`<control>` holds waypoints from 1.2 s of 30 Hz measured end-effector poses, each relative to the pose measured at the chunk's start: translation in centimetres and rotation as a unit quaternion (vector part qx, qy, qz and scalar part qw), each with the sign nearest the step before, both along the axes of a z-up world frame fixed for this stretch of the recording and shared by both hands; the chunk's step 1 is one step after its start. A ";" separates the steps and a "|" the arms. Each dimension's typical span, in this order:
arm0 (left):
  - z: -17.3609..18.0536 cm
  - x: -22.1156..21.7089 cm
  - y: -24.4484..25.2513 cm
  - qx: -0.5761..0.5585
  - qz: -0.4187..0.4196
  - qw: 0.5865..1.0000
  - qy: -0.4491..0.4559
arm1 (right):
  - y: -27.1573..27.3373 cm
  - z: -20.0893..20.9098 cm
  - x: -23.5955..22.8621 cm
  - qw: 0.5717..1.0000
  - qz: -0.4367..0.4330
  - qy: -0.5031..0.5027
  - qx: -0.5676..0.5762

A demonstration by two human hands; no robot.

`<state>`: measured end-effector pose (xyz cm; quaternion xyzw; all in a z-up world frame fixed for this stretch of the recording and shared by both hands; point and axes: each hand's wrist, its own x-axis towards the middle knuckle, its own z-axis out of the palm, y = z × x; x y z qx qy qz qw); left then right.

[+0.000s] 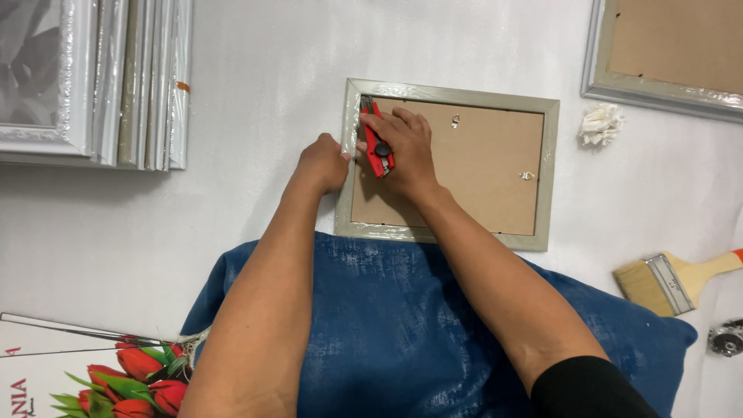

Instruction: Prepare and clean a picture frame by prying tabs, removing the backing, and dusting the glass with a brush and cloth.

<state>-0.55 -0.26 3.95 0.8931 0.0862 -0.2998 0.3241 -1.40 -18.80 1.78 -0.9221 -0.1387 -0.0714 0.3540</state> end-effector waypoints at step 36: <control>-0.7 -0.1 -0.1 0.048 0.007 0.999 0.003 | -12.1 0.8 -2.0 0.998 -0.059 0.021 -0.006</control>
